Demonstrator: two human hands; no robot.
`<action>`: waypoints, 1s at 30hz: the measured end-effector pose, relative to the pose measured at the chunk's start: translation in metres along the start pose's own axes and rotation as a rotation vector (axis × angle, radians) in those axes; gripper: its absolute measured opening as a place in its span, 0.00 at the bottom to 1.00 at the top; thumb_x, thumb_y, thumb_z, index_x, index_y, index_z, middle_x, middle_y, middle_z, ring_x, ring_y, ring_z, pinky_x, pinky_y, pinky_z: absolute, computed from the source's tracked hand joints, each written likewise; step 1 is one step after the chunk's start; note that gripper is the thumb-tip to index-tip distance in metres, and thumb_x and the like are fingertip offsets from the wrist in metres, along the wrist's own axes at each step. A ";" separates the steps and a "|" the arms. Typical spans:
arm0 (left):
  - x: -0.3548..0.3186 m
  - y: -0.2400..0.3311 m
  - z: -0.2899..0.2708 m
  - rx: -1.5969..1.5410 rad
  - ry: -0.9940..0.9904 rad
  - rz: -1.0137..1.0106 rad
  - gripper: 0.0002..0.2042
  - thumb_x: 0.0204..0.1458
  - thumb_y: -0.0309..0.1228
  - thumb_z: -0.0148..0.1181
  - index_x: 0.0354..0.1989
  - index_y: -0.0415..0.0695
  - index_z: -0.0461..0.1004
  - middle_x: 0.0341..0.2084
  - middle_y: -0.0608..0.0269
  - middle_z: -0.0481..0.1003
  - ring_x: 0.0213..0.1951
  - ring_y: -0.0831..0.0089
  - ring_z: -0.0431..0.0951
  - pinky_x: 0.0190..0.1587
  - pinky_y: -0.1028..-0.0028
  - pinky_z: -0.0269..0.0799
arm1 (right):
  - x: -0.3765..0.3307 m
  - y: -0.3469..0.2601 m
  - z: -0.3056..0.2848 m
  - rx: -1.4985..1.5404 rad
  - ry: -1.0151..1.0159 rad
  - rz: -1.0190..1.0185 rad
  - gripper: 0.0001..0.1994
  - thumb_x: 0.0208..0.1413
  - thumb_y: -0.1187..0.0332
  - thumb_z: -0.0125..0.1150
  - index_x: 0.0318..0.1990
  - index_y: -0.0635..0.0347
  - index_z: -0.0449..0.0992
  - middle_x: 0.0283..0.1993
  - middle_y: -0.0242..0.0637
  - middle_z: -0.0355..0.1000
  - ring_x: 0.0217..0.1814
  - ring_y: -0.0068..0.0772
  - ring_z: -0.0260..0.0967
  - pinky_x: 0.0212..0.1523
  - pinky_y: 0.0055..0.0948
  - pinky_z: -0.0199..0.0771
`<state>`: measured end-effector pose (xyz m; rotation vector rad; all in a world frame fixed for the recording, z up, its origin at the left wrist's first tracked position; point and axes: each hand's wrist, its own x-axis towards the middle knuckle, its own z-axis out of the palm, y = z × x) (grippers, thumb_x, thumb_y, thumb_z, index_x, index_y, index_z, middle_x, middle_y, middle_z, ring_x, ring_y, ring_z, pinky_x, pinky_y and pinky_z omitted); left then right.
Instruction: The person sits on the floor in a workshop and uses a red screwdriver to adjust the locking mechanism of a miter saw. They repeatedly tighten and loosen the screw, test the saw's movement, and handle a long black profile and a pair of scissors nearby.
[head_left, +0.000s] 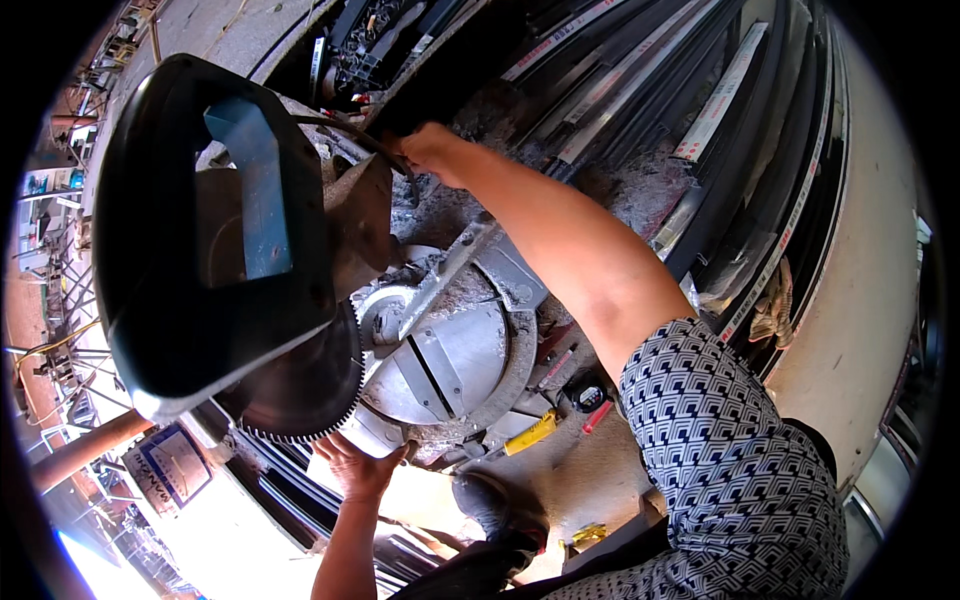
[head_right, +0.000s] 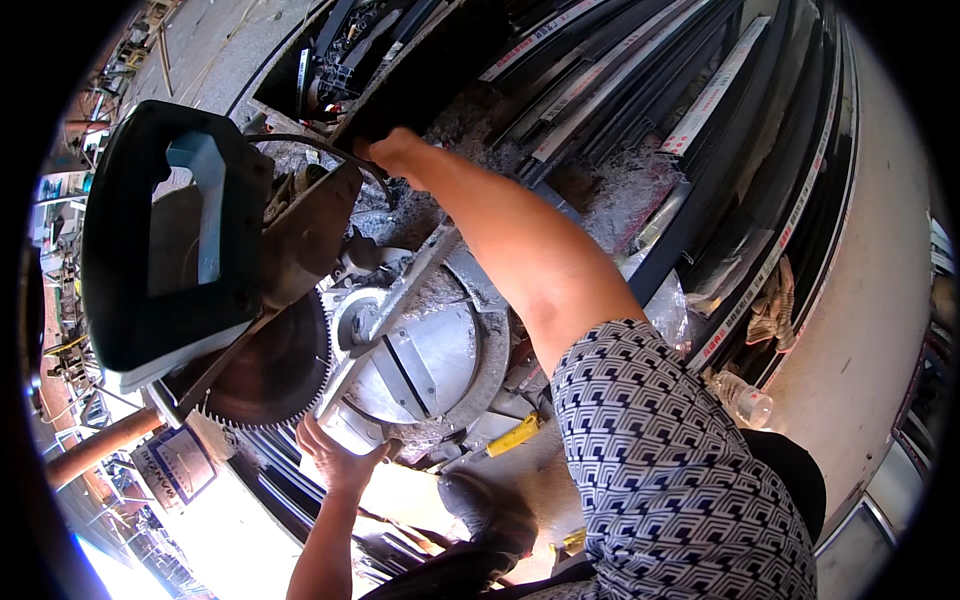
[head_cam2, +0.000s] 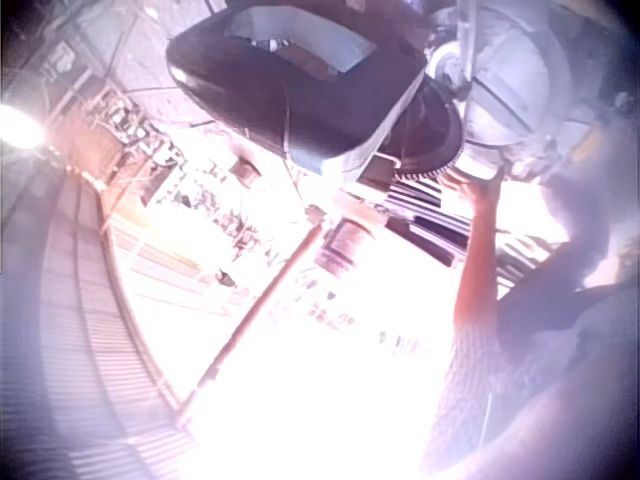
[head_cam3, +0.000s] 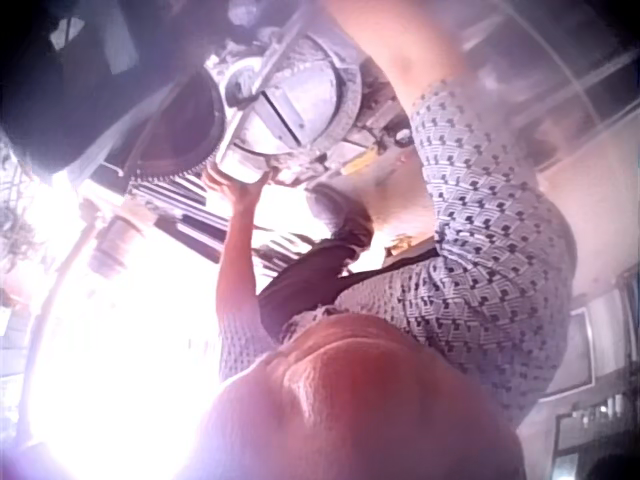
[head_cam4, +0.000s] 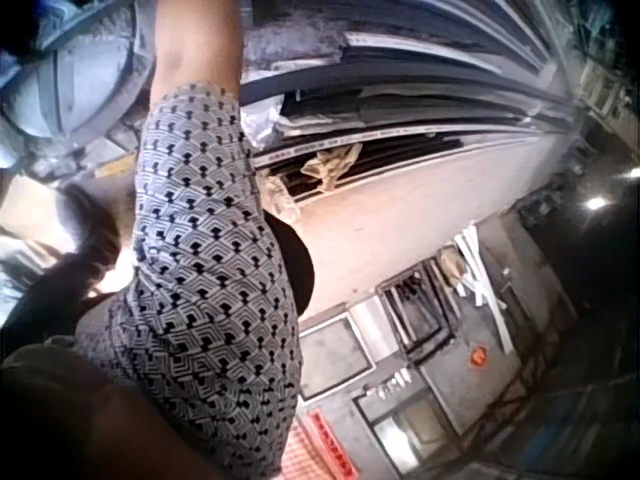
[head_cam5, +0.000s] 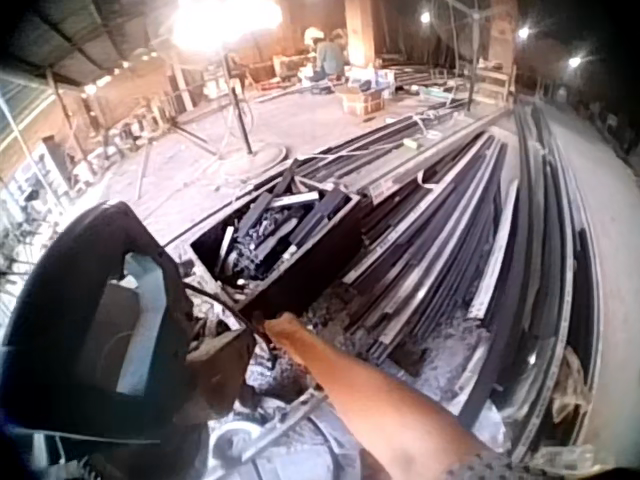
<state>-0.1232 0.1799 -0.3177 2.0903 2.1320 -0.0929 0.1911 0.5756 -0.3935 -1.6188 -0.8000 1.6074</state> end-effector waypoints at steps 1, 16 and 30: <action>-0.001 -0.003 0.001 -0.015 -0.017 -0.024 0.74 0.22 0.46 0.89 0.74 0.38 0.36 0.67 0.37 0.47 0.68 0.38 0.48 0.68 0.41 0.53 | -0.003 -0.003 0.002 -0.005 0.035 0.021 0.23 0.57 0.55 0.74 0.51 0.64 0.80 0.47 0.39 0.79 0.48 0.34 0.75 0.48 0.36 0.73; -0.004 -0.014 0.012 0.012 0.017 0.110 0.75 0.22 0.54 0.87 0.73 0.33 0.36 0.68 0.33 0.47 0.67 0.35 0.49 0.67 0.37 0.50 | 0.013 0.001 0.001 0.545 -0.228 -0.054 0.28 0.56 0.55 0.76 0.58 0.64 0.79 0.63 0.39 0.75 0.67 0.36 0.66 0.70 0.43 0.60; -0.005 -0.010 0.010 -0.195 -0.289 -0.142 0.81 0.25 0.59 0.85 0.74 0.32 0.24 0.71 0.26 0.39 0.72 0.29 0.41 0.72 0.35 0.38 | 0.083 -0.020 0.054 0.286 -0.369 0.054 0.45 0.54 0.37 0.69 0.70 0.60 0.65 0.66 0.45 0.68 0.60 0.36 0.67 0.59 0.48 0.67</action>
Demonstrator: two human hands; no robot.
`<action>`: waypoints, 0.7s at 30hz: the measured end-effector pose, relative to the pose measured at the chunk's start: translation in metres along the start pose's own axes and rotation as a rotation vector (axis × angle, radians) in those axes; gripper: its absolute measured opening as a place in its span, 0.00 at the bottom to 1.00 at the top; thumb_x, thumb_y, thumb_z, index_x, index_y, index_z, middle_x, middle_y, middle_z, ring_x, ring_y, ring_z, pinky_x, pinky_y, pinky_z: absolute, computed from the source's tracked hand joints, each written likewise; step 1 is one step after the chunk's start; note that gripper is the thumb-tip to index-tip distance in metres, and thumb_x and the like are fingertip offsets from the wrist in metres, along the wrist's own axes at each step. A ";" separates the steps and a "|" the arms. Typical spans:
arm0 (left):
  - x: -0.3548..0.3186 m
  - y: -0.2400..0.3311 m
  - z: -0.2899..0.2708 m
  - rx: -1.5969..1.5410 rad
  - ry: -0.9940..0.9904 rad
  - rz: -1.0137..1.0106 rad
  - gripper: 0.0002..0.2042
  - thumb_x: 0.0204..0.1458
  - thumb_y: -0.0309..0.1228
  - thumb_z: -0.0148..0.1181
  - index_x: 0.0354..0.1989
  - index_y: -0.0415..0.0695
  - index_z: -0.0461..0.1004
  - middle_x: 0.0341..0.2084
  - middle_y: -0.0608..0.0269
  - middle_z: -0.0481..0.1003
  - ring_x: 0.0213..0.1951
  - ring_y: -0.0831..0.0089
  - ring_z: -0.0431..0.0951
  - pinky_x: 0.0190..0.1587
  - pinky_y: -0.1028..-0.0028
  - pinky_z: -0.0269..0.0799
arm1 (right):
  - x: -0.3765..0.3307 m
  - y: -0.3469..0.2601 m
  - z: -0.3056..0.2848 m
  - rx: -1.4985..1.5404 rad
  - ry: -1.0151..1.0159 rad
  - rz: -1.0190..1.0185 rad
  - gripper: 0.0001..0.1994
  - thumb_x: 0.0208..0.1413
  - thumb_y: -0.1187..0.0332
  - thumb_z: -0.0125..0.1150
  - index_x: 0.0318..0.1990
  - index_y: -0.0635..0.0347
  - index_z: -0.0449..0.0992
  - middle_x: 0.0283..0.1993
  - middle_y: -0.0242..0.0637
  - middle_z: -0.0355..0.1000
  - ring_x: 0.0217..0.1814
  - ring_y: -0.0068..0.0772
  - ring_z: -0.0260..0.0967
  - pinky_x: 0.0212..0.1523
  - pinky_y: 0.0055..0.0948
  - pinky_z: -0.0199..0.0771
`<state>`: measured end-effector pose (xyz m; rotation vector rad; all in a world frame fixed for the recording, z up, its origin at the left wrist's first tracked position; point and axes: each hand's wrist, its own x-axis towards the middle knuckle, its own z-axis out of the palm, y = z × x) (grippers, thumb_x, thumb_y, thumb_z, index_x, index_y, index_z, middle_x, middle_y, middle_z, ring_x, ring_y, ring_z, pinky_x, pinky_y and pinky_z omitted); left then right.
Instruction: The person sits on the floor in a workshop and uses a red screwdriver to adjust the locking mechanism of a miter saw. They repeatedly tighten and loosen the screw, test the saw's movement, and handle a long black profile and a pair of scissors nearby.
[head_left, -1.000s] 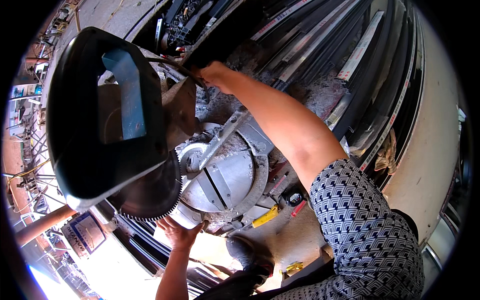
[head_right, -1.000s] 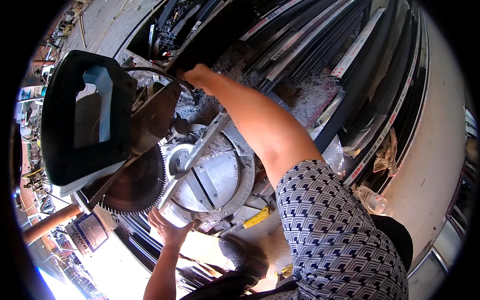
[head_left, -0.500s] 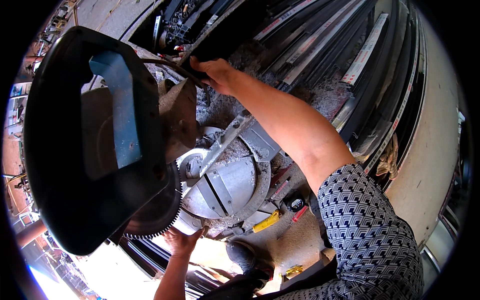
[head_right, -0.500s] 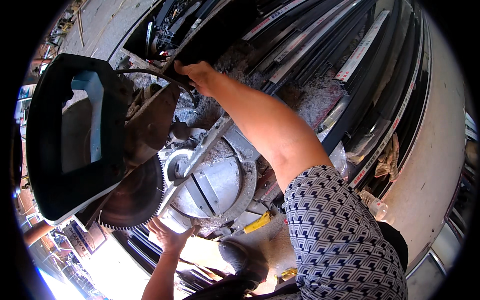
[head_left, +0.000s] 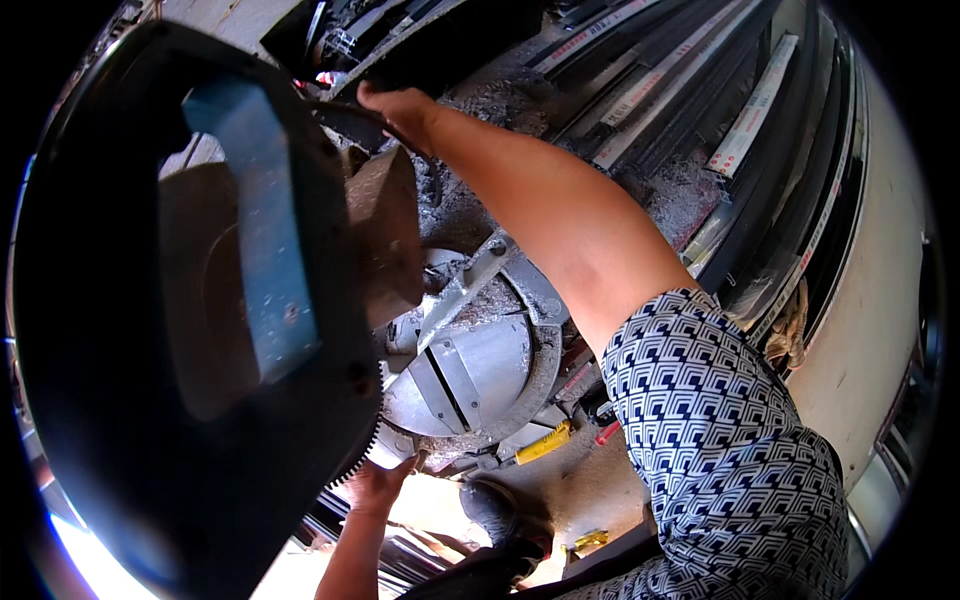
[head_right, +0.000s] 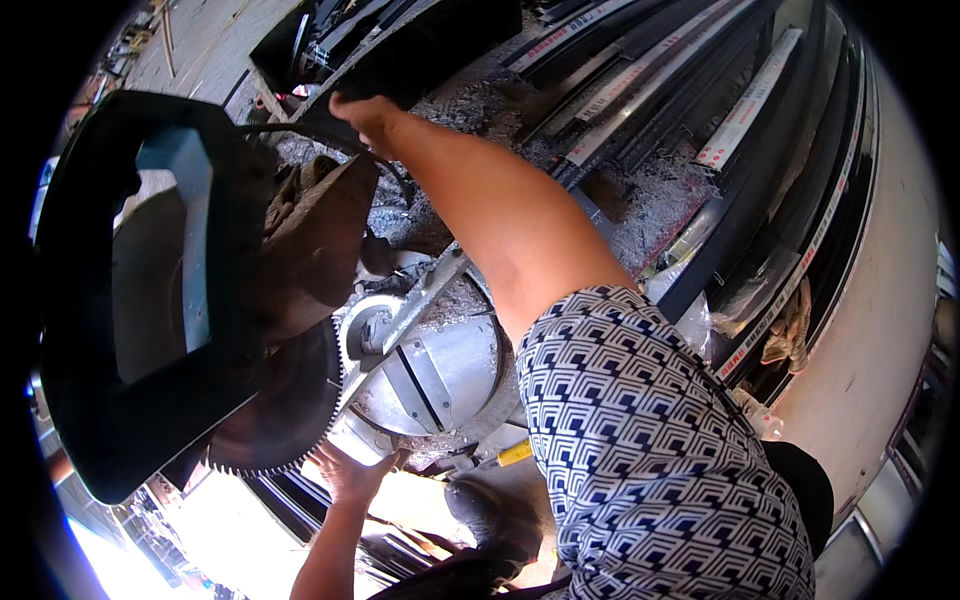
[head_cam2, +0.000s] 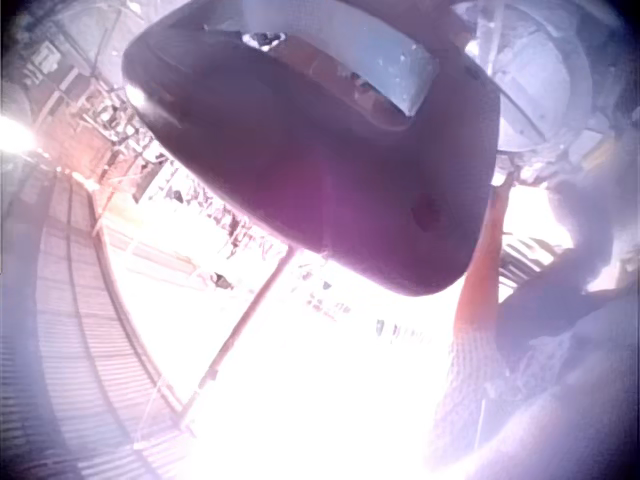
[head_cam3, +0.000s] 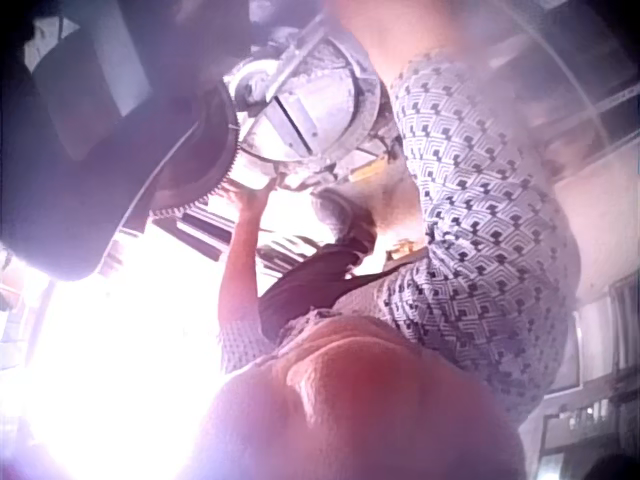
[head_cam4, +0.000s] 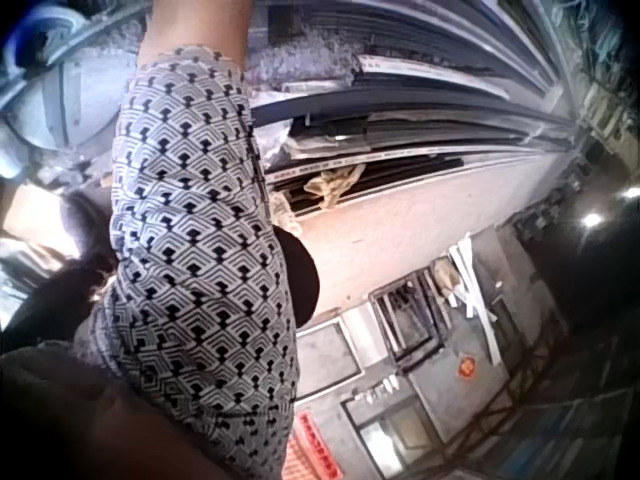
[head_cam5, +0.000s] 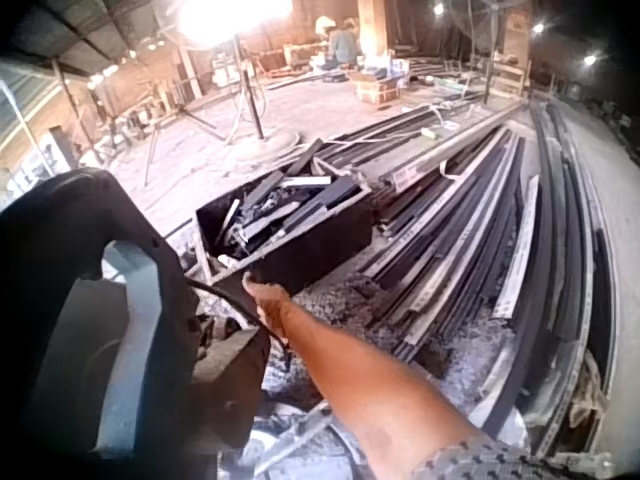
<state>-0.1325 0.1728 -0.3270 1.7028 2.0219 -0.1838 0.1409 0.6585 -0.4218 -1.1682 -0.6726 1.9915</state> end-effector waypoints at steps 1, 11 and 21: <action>-0.001 -0.008 0.008 0.198 0.052 0.091 0.81 0.25 0.60 0.84 0.74 0.32 0.24 0.71 0.27 0.38 0.73 0.29 0.39 0.73 0.36 0.37 | 0.008 -0.006 -0.004 -0.032 0.038 0.064 0.44 0.59 0.35 0.61 0.72 0.61 0.63 0.68 0.43 0.66 0.56 0.35 0.66 0.58 0.49 0.66; 0.002 0.002 0.001 0.169 0.186 0.027 0.72 0.24 0.48 0.88 0.72 0.35 0.37 0.68 0.28 0.45 0.71 0.29 0.44 0.70 0.38 0.53 | -0.089 -0.019 -0.100 -0.493 0.308 -0.646 0.08 0.59 0.65 0.67 0.43 0.56 0.81 0.40 0.32 0.79 0.45 0.32 0.76 0.45 0.31 0.77; 0.001 0.014 -0.011 0.106 0.270 0.064 0.69 0.25 0.46 0.88 0.74 0.45 0.39 0.65 0.40 0.53 0.70 0.38 0.50 0.66 0.48 0.66 | -0.388 0.074 -0.043 -0.367 0.761 -0.660 0.15 0.68 0.60 0.60 0.47 0.67 0.76 0.34 0.30 0.73 0.35 0.18 0.66 0.37 0.23 0.69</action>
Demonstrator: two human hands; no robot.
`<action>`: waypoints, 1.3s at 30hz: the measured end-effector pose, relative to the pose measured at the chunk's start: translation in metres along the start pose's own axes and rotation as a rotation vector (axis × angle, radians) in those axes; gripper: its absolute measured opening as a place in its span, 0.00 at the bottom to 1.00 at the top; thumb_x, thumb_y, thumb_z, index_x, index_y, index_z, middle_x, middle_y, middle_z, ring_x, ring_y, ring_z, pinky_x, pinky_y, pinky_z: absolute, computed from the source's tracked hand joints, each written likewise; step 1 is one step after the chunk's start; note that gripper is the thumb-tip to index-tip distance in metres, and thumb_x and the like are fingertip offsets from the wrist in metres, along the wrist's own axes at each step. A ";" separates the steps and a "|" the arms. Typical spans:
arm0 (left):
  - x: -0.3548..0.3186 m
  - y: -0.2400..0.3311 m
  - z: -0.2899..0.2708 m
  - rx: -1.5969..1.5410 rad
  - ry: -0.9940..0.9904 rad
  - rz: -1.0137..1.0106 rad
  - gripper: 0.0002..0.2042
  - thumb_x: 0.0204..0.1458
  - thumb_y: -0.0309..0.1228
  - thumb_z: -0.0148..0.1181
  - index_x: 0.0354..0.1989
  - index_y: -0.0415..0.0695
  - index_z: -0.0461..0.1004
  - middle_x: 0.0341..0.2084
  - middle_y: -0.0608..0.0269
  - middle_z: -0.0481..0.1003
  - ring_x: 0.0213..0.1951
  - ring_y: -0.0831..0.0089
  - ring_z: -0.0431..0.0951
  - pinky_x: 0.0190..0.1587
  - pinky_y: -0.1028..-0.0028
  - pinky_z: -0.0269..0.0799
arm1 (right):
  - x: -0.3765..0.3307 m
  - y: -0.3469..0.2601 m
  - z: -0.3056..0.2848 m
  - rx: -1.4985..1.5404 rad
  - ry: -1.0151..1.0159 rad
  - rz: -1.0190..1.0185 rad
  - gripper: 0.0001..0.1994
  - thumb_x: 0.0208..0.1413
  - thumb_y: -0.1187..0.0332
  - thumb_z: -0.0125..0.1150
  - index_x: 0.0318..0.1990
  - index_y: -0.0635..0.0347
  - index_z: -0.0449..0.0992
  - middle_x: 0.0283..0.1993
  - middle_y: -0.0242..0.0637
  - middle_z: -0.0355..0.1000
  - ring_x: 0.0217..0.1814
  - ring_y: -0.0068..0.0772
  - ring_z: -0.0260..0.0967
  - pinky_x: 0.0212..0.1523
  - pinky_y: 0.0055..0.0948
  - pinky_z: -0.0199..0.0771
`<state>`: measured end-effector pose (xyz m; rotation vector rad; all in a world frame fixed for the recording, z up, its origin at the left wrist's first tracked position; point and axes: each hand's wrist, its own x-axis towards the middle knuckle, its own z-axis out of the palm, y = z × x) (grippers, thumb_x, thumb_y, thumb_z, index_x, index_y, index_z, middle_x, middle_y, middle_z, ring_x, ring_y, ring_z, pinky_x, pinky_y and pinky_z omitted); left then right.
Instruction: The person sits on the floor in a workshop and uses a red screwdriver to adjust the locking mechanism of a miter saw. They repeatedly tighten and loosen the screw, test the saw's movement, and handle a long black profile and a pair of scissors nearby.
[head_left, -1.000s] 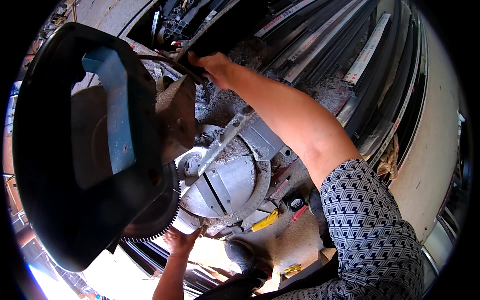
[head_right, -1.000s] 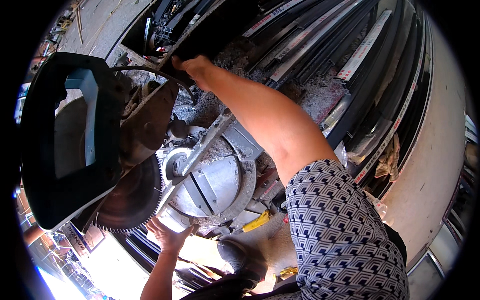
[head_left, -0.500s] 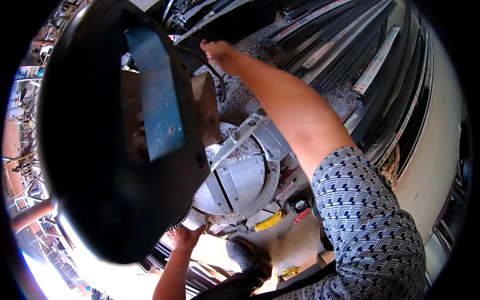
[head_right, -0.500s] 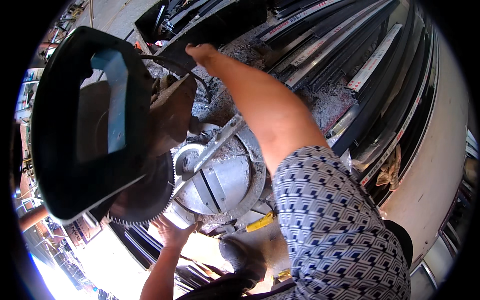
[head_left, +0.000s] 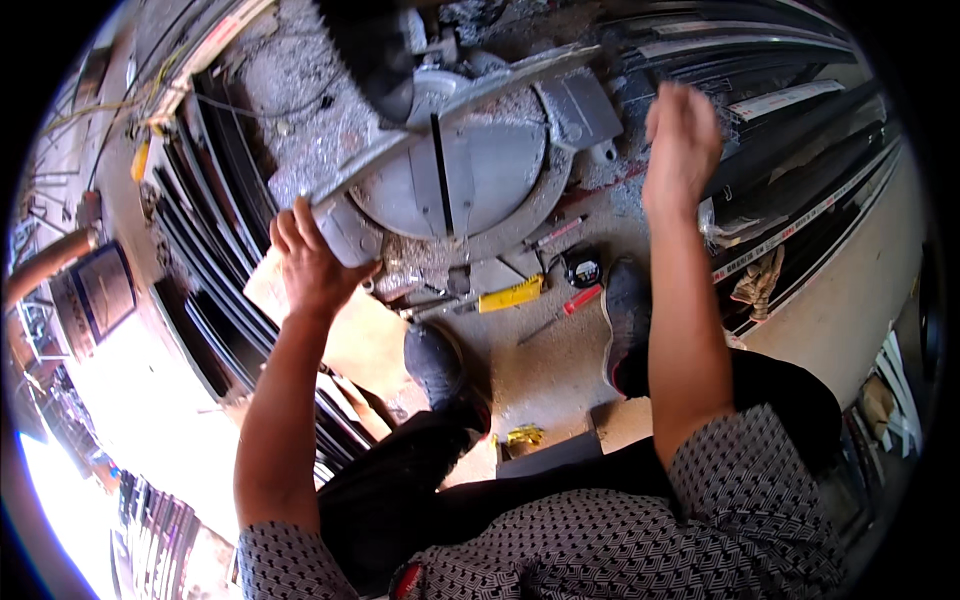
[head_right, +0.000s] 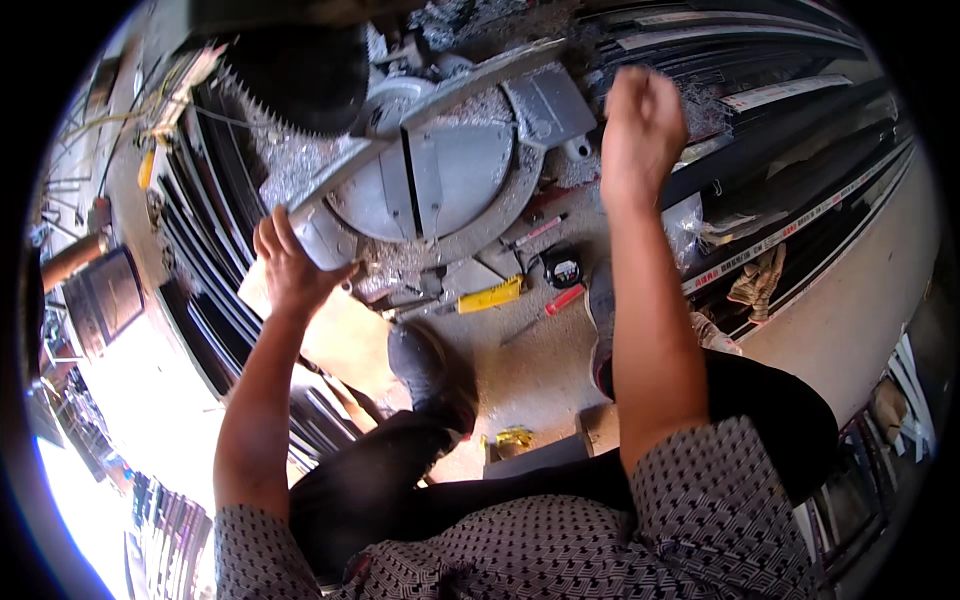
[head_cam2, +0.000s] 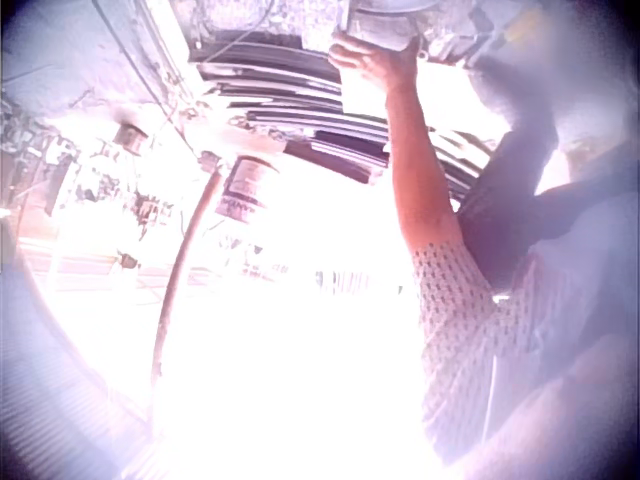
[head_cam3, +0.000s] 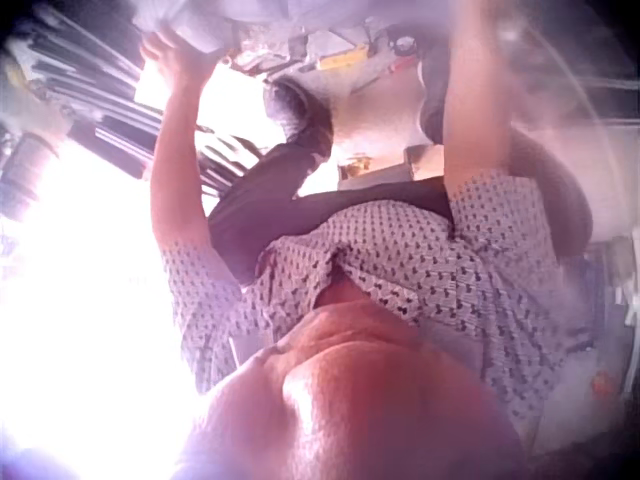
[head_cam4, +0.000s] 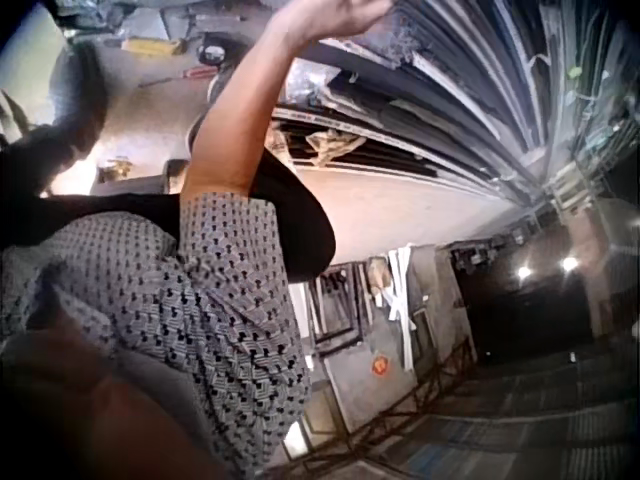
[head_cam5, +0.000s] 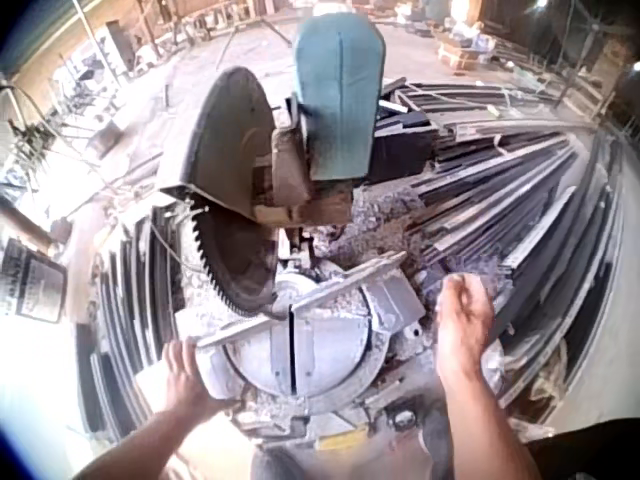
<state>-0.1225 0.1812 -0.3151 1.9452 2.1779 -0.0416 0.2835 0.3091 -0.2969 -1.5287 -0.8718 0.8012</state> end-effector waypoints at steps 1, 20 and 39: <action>0.000 0.000 -0.001 -0.006 0.010 0.004 0.69 0.25 0.46 0.88 0.74 0.44 0.40 0.65 0.40 0.54 0.70 0.38 0.50 0.67 0.49 0.66 | -0.035 0.002 -0.002 -0.038 -0.023 0.032 0.15 0.69 0.59 0.58 0.46 0.67 0.75 0.34 0.28 0.72 0.35 0.18 0.65 0.36 0.23 0.67; -0.006 -0.010 0.000 -0.108 0.056 0.032 0.68 0.24 0.42 0.88 0.74 0.43 0.42 0.64 0.44 0.55 0.70 0.38 0.52 0.69 0.52 0.65 | -0.256 0.100 0.026 0.022 -0.891 0.847 0.27 0.67 0.40 0.57 0.48 0.60 0.76 0.48 0.38 0.77 0.50 0.29 0.74 0.48 0.31 0.78; -0.004 -0.019 0.003 -0.116 0.053 0.057 0.68 0.25 0.42 0.88 0.75 0.47 0.42 0.66 0.45 0.54 0.71 0.40 0.52 0.69 0.53 0.66 | -0.270 0.105 0.042 0.065 -0.717 0.902 0.14 0.70 0.58 0.60 0.41 0.61 0.79 0.39 0.32 0.79 0.37 0.21 0.71 0.45 0.26 0.74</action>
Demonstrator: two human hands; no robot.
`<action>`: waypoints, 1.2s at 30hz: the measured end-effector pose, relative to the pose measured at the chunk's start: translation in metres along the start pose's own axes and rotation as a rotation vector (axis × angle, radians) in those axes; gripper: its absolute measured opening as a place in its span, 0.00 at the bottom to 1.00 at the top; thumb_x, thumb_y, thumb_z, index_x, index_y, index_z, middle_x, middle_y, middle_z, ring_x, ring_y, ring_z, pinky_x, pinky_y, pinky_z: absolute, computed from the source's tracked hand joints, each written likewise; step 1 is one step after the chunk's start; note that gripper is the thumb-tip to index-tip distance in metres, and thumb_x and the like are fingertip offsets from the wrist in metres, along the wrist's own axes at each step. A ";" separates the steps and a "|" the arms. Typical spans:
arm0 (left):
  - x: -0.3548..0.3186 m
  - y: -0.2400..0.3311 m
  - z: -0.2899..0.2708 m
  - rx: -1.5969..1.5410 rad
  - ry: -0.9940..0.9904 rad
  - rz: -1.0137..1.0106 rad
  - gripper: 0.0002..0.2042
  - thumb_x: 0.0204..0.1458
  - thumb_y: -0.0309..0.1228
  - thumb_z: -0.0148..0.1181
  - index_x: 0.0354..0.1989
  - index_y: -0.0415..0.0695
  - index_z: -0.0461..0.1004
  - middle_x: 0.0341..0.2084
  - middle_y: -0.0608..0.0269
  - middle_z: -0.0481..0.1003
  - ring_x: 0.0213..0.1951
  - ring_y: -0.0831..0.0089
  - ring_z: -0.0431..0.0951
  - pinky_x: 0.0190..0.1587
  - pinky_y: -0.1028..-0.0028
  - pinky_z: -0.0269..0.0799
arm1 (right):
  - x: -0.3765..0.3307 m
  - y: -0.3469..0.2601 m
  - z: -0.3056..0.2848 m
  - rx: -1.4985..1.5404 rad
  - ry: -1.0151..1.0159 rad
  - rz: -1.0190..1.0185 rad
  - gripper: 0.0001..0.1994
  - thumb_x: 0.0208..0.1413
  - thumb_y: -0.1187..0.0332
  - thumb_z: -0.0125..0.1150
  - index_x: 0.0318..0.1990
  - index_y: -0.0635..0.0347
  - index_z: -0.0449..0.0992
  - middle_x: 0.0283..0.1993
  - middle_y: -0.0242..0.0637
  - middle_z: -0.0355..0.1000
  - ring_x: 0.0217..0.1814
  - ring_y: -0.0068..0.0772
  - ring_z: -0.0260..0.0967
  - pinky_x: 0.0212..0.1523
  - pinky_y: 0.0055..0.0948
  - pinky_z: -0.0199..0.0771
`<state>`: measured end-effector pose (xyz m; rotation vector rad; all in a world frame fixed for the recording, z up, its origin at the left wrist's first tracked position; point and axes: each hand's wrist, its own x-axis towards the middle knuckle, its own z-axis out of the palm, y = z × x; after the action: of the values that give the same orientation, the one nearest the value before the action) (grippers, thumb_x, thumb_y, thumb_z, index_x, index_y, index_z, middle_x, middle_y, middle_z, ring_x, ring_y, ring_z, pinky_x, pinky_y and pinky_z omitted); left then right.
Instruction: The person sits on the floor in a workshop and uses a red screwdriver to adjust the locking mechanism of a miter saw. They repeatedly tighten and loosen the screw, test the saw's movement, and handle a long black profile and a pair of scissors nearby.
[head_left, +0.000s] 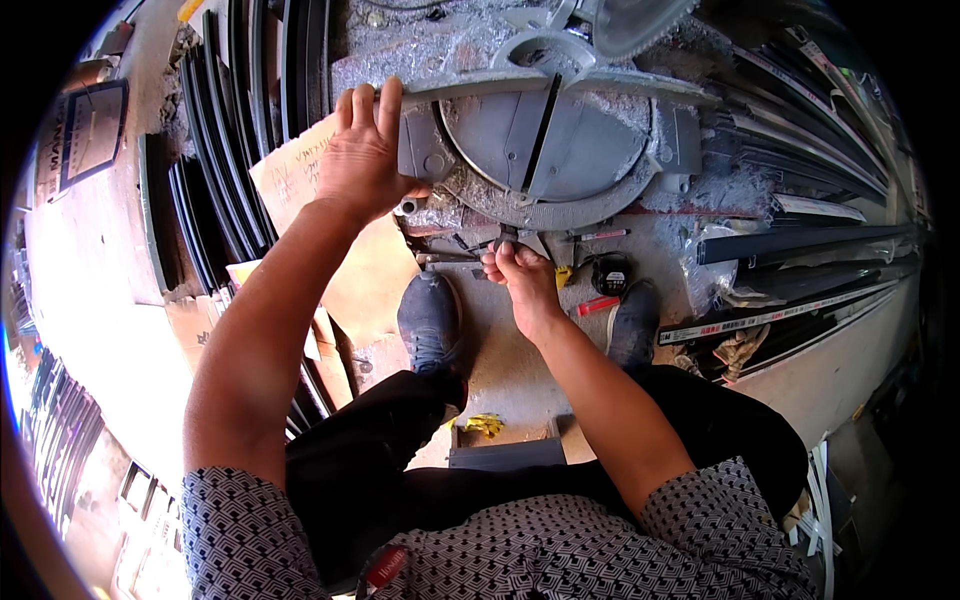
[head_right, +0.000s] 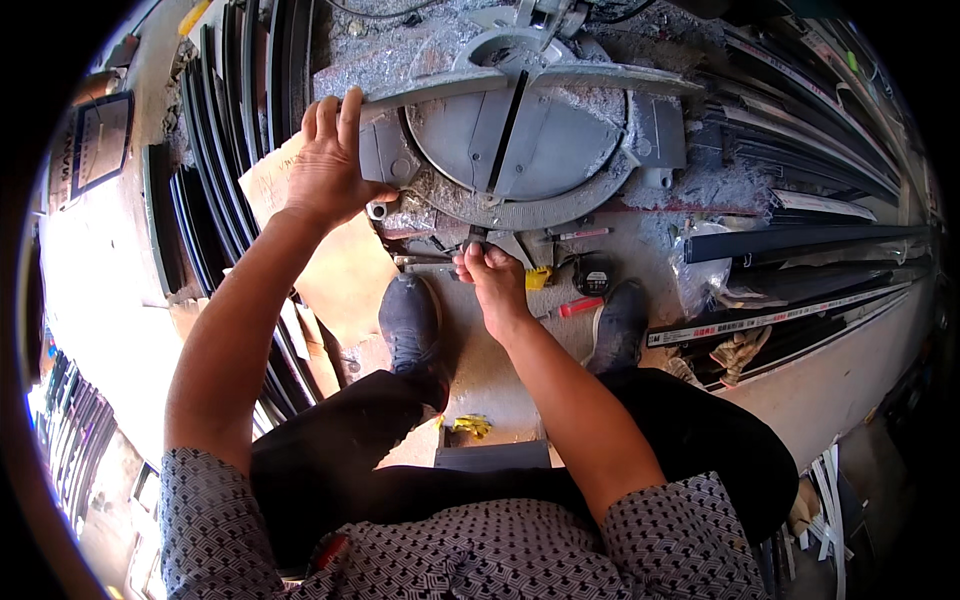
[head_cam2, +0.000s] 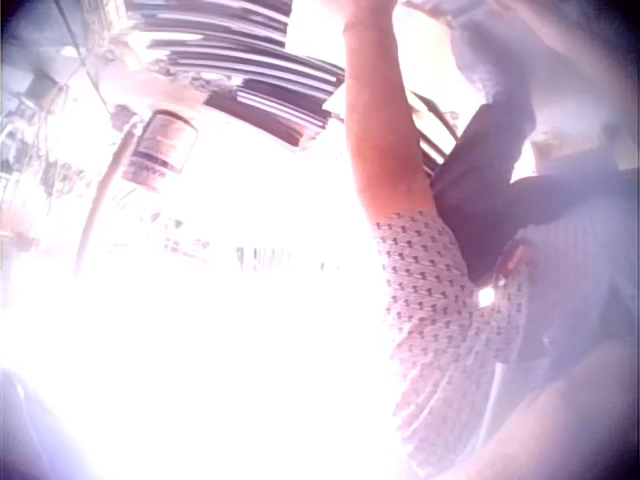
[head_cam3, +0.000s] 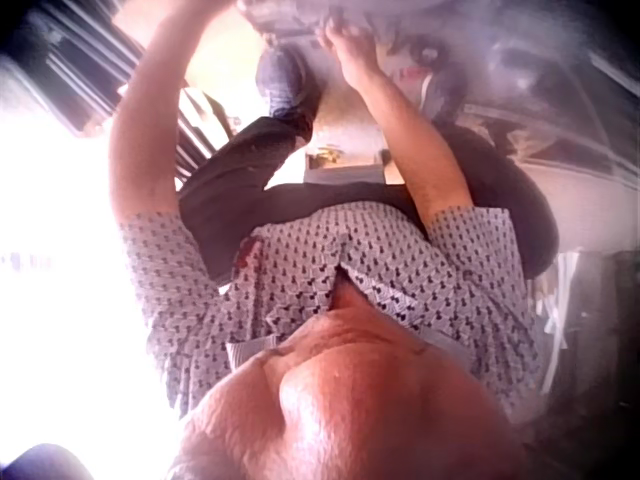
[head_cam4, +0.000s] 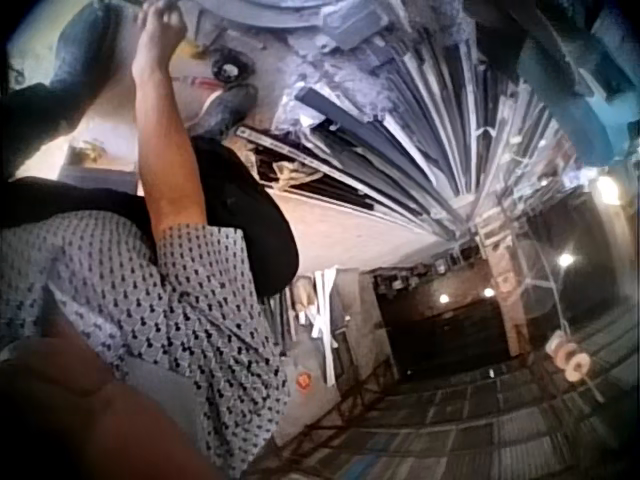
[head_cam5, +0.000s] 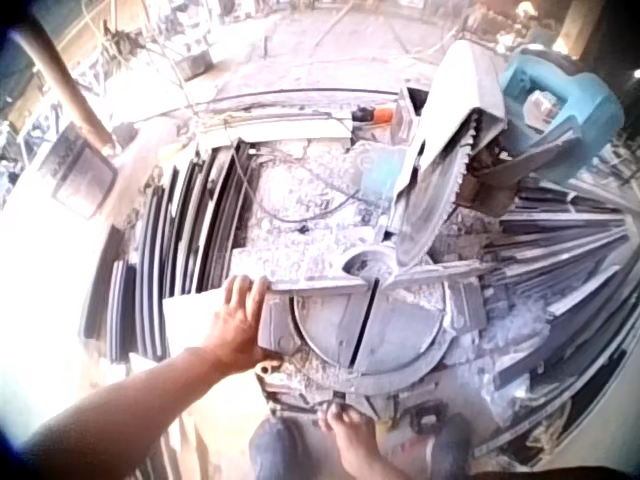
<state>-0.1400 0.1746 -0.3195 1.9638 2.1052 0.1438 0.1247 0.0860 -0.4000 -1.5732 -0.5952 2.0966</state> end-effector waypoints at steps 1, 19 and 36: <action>0.000 0.000 0.000 -0.002 0.002 0.002 0.68 0.25 0.42 0.88 0.75 0.47 0.42 0.66 0.45 0.55 0.71 0.40 0.52 0.69 0.53 0.67 | 0.000 -0.001 0.002 0.007 0.022 0.017 0.14 0.71 0.59 0.60 0.41 0.62 0.79 0.38 0.32 0.79 0.37 0.21 0.71 0.45 0.25 0.74; -0.001 -0.001 0.001 -0.002 0.014 -0.013 0.67 0.26 0.42 0.88 0.75 0.51 0.45 0.66 0.46 0.56 0.71 0.40 0.53 0.68 0.52 0.68 | 0.017 0.017 0.060 0.144 0.043 0.004 0.14 0.70 0.59 0.61 0.45 0.63 0.79 0.39 0.34 0.80 0.37 0.24 0.74 0.46 0.26 0.76; -0.003 -0.004 0.000 0.000 0.019 0.001 0.64 0.29 0.43 0.87 0.75 0.50 0.45 0.64 0.46 0.58 0.71 0.40 0.54 0.67 0.52 0.67 | 0.004 0.010 0.016 -0.023 -0.015 -0.042 0.18 0.70 0.56 0.60 0.49 0.65 0.80 0.40 0.33 0.80 0.40 0.22 0.73 0.47 0.27 0.75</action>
<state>-0.1433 0.1716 -0.3202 1.9710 2.1159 0.1632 0.1074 0.0790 -0.4049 -1.5457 -0.6543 2.0790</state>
